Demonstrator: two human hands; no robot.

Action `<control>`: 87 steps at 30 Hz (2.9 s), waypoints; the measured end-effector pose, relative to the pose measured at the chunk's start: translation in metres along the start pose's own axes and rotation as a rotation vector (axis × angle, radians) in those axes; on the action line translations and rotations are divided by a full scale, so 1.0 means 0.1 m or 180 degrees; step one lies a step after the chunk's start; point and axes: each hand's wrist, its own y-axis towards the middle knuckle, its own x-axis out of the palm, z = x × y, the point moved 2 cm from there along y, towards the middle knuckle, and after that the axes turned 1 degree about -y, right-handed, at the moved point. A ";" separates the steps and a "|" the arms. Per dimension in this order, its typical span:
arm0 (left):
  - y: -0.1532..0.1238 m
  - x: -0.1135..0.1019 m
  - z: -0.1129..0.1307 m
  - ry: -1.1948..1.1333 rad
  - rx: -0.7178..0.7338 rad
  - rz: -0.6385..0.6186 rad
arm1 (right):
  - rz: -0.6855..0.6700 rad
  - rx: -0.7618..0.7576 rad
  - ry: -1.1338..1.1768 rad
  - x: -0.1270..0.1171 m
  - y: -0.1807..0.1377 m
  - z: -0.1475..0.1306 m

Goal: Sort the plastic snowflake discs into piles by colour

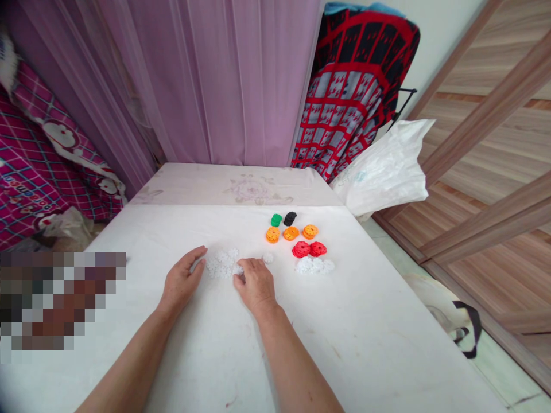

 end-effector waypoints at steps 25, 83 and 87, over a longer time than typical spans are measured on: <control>0.00 -0.01 0.01 -0.0019 -0.0061 -0.0031 | -0.0111 0.0202 -0.0011 0.02 -0.02 0.03; -0.03 0.04 -0.08 0.0037 0.0133 0.0112 | 0.0058 0.0222 0.0183 0.18 -0.08 0.18; -0.03 0.05 -0.10 0.0098 0.0168 0.0119 | 0.0076 0.0237 0.0197 0.20 -0.08 0.19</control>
